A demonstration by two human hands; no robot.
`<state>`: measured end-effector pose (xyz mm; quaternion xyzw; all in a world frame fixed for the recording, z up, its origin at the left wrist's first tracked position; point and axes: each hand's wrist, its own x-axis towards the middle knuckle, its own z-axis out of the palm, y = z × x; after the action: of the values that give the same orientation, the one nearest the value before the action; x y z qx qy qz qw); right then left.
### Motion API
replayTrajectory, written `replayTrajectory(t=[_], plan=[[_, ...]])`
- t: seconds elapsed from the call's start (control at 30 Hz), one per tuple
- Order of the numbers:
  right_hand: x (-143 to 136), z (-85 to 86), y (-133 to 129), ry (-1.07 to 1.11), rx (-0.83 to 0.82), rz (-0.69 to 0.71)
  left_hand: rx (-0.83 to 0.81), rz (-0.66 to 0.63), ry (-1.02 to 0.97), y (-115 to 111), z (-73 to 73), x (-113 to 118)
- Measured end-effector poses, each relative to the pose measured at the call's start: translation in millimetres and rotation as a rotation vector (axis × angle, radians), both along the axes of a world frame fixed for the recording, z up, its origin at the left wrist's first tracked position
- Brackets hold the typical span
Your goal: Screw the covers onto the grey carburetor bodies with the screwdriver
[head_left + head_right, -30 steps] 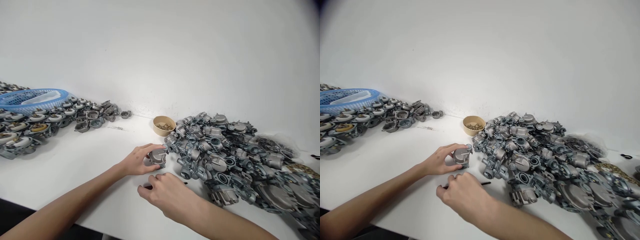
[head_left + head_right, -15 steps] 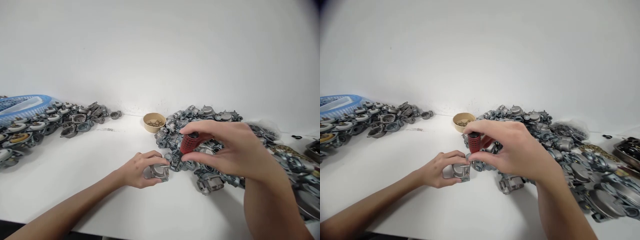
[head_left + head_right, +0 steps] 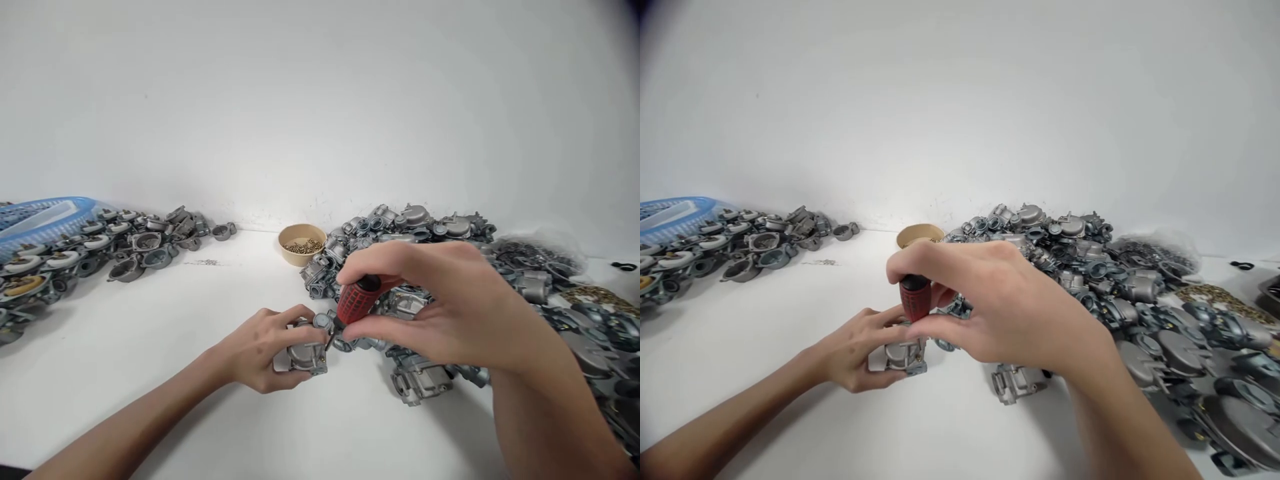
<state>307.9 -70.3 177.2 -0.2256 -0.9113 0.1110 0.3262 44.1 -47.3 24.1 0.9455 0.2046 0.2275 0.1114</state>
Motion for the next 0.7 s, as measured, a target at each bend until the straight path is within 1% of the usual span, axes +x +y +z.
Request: replayTrajectory(t=[0.17, 0.3, 0.47, 0.7], plan=[[-4.5, -1.7, 0.5, 0.030, 0.039, -0.001, 0.017, 0.027, -0.002, 1.6, -0.8, -0.2], [-6.6, -1.7, -0.6, 0.046, 0.051, 0.013, 0.009, 0.026, 0.004, 1.9, -1.8, -1.5], [-8.4, -2.0, 2.7, 0.006, 0.104, 0.031, 0.006, 0.024, 0.007, 0.9, -3.1, -3.3], [-9.7, -3.7, 6.5, -0.024, 0.073, 0.039, 0.017, 0.025, -0.018, 2.4, -5.1, -2.4]])
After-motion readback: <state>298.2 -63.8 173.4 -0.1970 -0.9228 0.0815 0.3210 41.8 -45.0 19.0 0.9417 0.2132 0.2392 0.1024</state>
